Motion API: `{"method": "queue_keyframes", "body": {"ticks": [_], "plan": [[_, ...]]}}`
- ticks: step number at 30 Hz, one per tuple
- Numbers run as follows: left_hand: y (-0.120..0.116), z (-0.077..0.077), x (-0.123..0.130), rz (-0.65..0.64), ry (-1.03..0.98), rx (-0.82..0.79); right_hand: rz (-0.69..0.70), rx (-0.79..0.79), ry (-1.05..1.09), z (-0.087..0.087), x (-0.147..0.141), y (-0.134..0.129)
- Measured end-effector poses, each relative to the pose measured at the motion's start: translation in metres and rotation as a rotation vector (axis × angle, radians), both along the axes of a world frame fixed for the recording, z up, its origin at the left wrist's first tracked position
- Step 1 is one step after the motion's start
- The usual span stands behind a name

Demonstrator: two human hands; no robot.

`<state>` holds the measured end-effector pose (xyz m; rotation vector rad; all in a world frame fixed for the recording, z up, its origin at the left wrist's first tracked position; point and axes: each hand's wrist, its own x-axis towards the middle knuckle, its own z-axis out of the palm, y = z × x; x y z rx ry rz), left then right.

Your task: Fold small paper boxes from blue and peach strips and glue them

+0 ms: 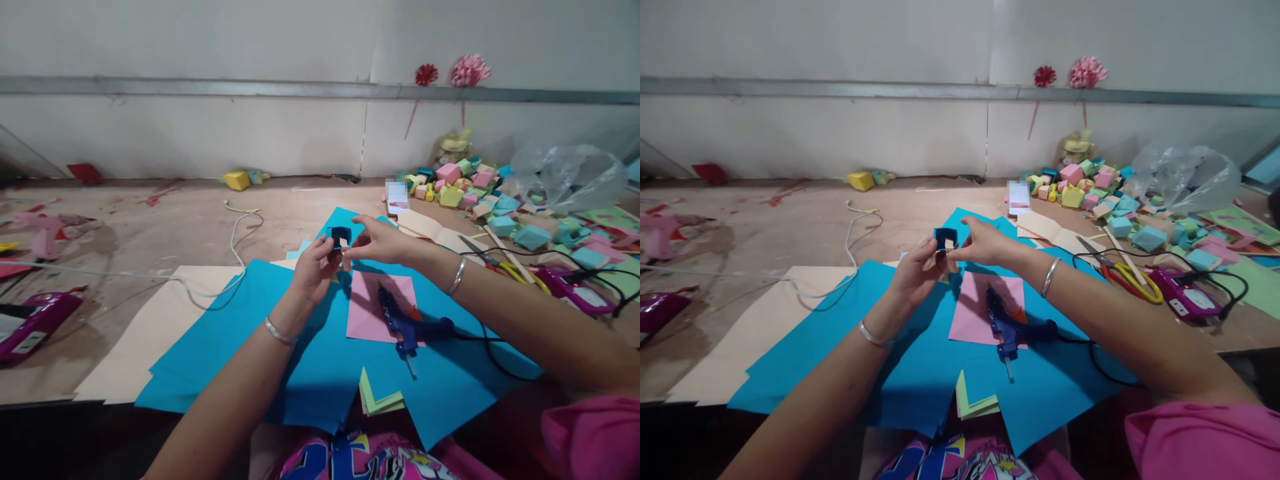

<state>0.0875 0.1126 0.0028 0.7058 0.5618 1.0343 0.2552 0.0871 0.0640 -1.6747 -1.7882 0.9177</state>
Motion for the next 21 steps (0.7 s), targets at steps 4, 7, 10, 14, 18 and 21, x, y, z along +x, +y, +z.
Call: {"method": "queue_keyframes", "body": {"ticks": [4,7,10,14,18,21], "plan": [[0.004,-0.001,-0.002,0.013,0.031,0.052,-0.081,-0.094,0.279,-0.010,-0.012,-0.002],[0.006,0.000,-0.004,0.046,0.060,0.050,-0.082,-0.136,0.356,-0.012,-0.015,-0.001],[0.007,0.002,-0.005,0.082,0.085,0.051,-0.093,-0.130,0.412,-0.019,-0.016,0.003],[0.007,0.003,-0.005,0.092,0.110,0.063,-0.129,-0.107,0.429,-0.028,-0.017,0.007],[0.012,-0.002,-0.005,0.210,0.329,0.208,-0.150,-0.144,0.429,-0.025,-0.013,0.008],[0.012,-0.005,-0.006,0.424,0.658,0.555,-0.163,-0.202,0.422,-0.022,-0.008,0.009]]}}
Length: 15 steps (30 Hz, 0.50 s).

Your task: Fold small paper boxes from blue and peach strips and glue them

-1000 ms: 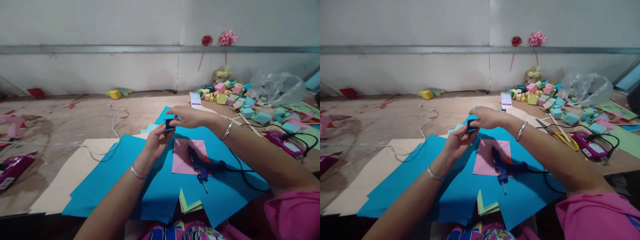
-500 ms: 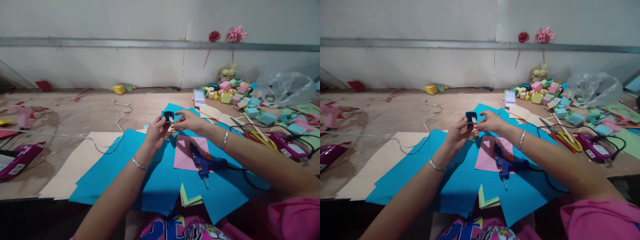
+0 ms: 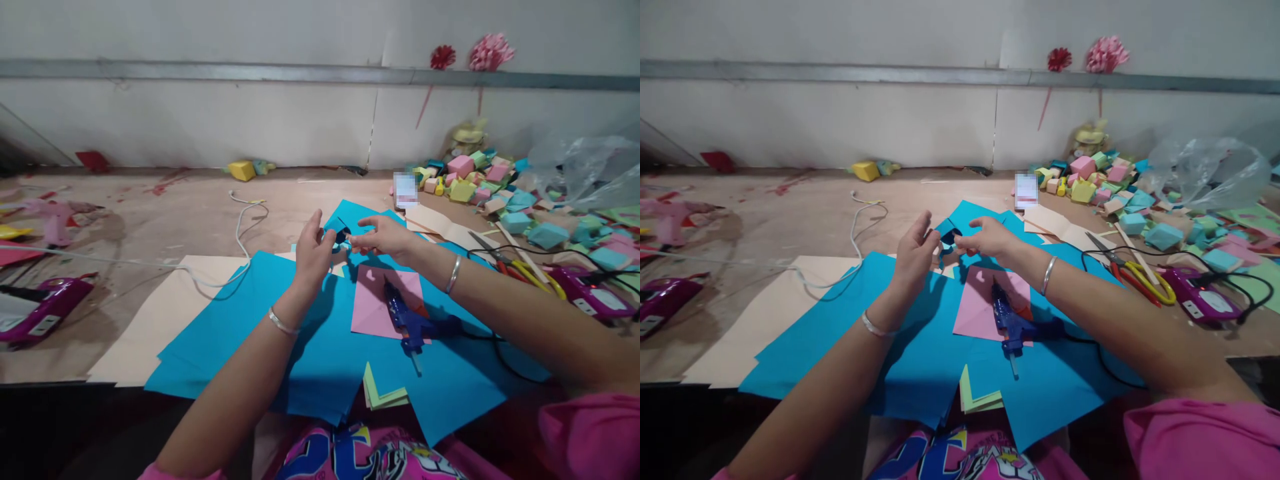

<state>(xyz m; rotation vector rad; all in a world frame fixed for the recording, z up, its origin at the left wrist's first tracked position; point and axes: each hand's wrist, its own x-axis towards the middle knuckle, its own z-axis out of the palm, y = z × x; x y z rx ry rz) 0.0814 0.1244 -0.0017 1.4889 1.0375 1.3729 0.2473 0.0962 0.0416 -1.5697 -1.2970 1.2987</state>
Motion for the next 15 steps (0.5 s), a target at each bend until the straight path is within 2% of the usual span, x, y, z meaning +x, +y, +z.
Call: {"method": "queue_keyframes", "body": {"ticks": [3,5,8,10,15], "plan": [[-0.007,0.002,-0.001,0.154,0.317,0.354,-0.015,-0.044,0.003,-0.002,0.002,0.002],[-0.013,0.004,0.000,0.158,0.421,0.405,-0.019,-0.062,0.011,-0.005,0.002,0.004],[-0.019,0.002,0.004,-0.022,0.469,0.263,-0.025,-0.082,0.018,-0.009,0.000,0.007],[-0.020,-0.002,0.007,-0.112,0.408,0.163,-0.036,-0.091,0.016,-0.011,-0.002,0.008],[-0.018,-0.012,0.011,-0.155,0.106,-0.004,-0.082,-0.103,0.022,-0.013,-0.007,0.010]]}}
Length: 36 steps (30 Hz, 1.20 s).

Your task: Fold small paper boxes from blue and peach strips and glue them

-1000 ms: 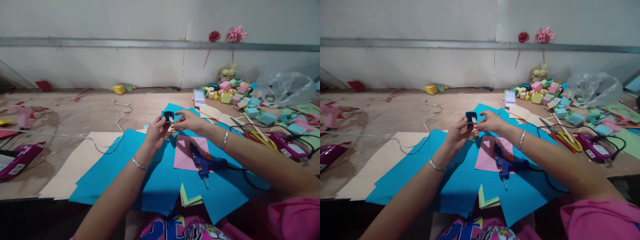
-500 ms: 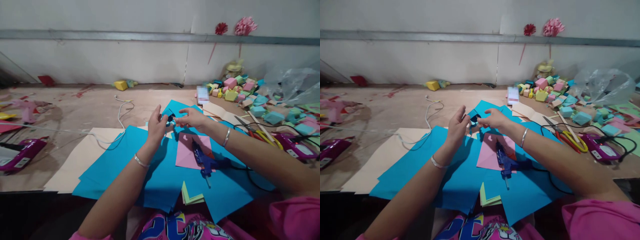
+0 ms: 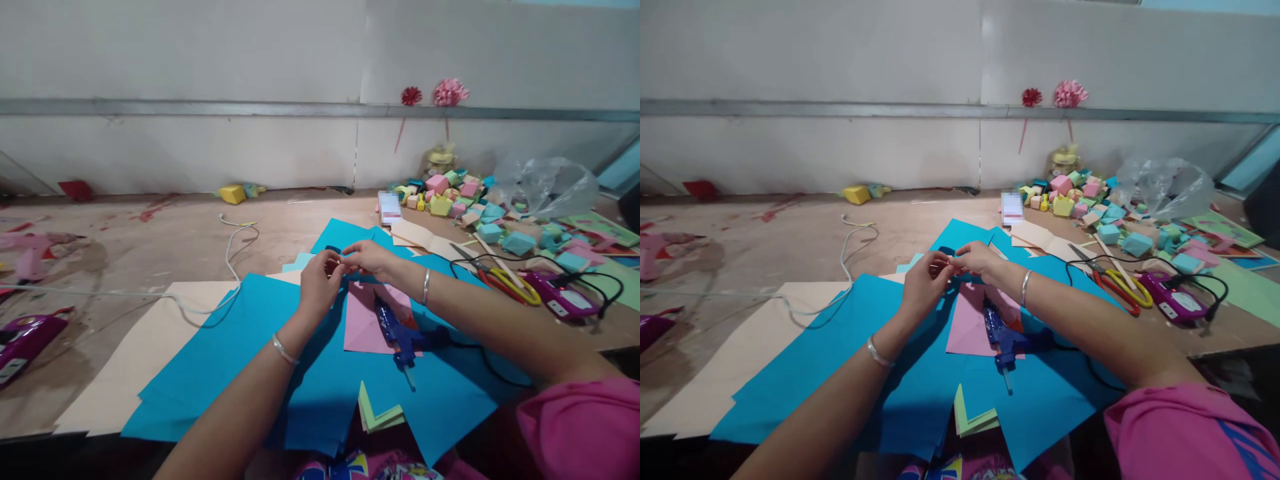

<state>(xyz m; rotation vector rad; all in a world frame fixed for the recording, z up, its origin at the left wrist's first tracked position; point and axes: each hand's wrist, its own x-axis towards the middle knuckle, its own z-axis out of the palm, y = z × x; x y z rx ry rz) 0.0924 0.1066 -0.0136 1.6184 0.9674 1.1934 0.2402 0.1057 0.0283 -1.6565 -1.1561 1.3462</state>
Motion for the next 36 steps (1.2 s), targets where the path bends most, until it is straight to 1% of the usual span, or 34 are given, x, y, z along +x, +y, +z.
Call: {"method": "queue_keyframes", "body": {"ticks": [2,4,8,11,13,15,17,18,19,20,21,22,24,26,28,30,33,36], "plan": [[0.001,-0.001,0.001,-0.026,-0.074,-0.050,-0.001,0.006,0.007,-0.001,0.000,0.000],[0.001,0.000,0.001,-0.045,-0.108,-0.093,0.009,0.019,0.008,-0.002,0.000,0.000],[0.000,0.008,0.001,-0.080,-0.151,-0.237,0.050,0.057,-0.028,-0.001,0.002,-0.002],[-0.002,0.013,0.000,-0.114,-0.146,-0.294,0.097,0.073,-0.094,0.004,0.005,-0.004],[-0.005,0.016,0.000,-0.141,-0.122,-0.318,0.125,0.090,-0.168,0.011,0.011,-0.010],[-0.008,0.019,-0.002,-0.163,-0.122,-0.341,0.155,0.128,-0.260,0.021,0.022,-0.024],[-0.011,0.023,-0.003,-0.181,-0.178,-0.379,0.205,0.203,-0.372,0.032,0.039,-0.050],[-0.013,0.024,-0.004,-0.196,-0.228,-0.423,0.252,0.259,-0.442,0.035,0.050,-0.068],[-0.013,0.026,-0.005,-0.214,-0.286,-0.488,0.397,0.391,-0.630,0.035,0.060,-0.088],[-0.013,0.027,-0.005,-0.239,-0.342,-0.570,0.530,0.470,-0.787,0.033,0.071,-0.109],[-0.013,0.028,-0.006,-0.270,-0.393,-0.657,0.598,0.519,-0.922,0.028,0.080,-0.130],[-0.012,0.028,-0.007,-0.305,-0.435,-0.736,0.618,0.567,-1.061,0.020,0.087,-0.149],[-0.011,0.027,-0.008,-0.366,-0.489,-0.847,0.622,0.587,-1.305,-0.001,0.094,-0.179],[-0.010,0.026,-0.008,-0.397,-0.514,-0.896,0.597,0.551,-1.454,-0.020,0.090,-0.195],[-0.010,0.025,-0.007,-0.382,-0.523,-0.903,0.577,0.530,-1.530,-0.033,0.079,-0.199],[-0.011,0.025,-0.007,-0.332,-0.513,-0.875,0.542,0.527,-1.566,-0.037,0.068,-0.196],[-0.013,0.025,-0.005,-0.259,-0.484,-0.849,0.469,0.503,-1.543,-0.035,0.058,-0.189],[-0.013,0.024,-0.003,-0.245,-0.509,-0.878,0.381,0.460,-1.399,-0.029,0.063,-0.191]]}}
